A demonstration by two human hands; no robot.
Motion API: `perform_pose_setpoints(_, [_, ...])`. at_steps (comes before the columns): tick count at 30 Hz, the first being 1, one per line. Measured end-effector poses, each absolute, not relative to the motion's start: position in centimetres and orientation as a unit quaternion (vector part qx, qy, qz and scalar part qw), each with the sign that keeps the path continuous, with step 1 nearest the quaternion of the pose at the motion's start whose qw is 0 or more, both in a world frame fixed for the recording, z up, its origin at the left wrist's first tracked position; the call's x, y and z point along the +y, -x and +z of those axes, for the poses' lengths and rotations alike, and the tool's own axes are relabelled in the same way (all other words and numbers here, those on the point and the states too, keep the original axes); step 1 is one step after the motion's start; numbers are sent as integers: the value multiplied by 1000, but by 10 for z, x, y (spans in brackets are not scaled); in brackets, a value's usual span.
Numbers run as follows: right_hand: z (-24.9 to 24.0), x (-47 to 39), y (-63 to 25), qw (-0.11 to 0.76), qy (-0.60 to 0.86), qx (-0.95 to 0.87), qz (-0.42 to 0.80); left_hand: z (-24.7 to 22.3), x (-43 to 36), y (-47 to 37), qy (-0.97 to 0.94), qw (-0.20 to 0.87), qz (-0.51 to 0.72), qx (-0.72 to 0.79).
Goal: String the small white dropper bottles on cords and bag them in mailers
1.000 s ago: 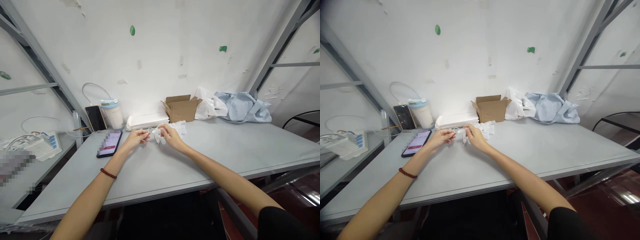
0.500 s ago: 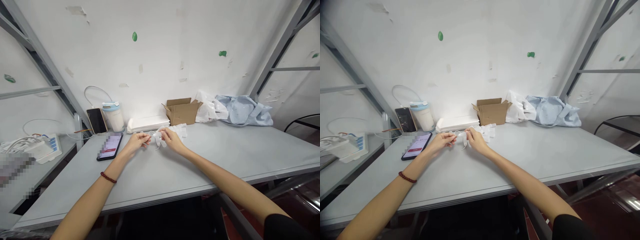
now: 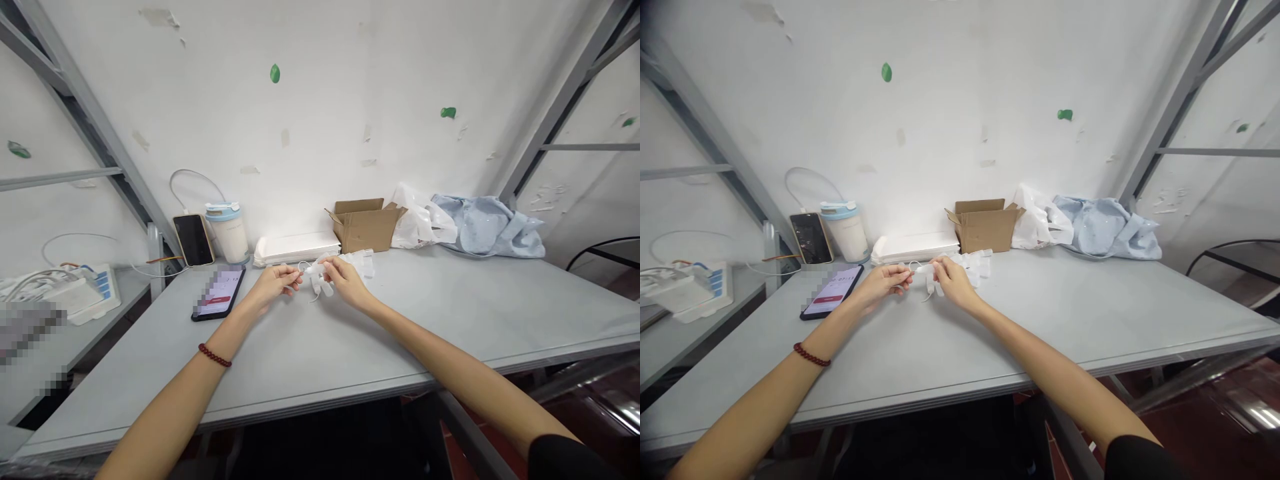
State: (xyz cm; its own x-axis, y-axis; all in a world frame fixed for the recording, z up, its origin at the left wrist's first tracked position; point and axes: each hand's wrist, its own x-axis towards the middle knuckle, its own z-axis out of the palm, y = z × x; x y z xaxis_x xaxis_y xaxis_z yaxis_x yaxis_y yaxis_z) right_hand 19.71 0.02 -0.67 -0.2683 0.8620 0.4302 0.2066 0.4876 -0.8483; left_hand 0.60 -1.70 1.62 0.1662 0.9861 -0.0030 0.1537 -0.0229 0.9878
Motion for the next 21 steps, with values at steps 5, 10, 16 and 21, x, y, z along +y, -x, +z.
perform_pose_setpoints(5, [-6, 1, -198, 478, 379, -719, 332, 17, -18, -6, -575, 500, 419, 495])
perform_pose_setpoints(10, [-6, 2, -198, 480, 373, -715, 345, 15, -17, -4, -572, 501, 425, 490])
perform_pose_setpoints(16, [-8, 4, -197, 480, 367, -719, 343, 17, -19, -5, -573, 504, 420, 492])
perform_pose_setpoints(21, [-8, 4, -198, 468, 374, -728, 334, 21, -22, -9, -577, 497, 417, 496])
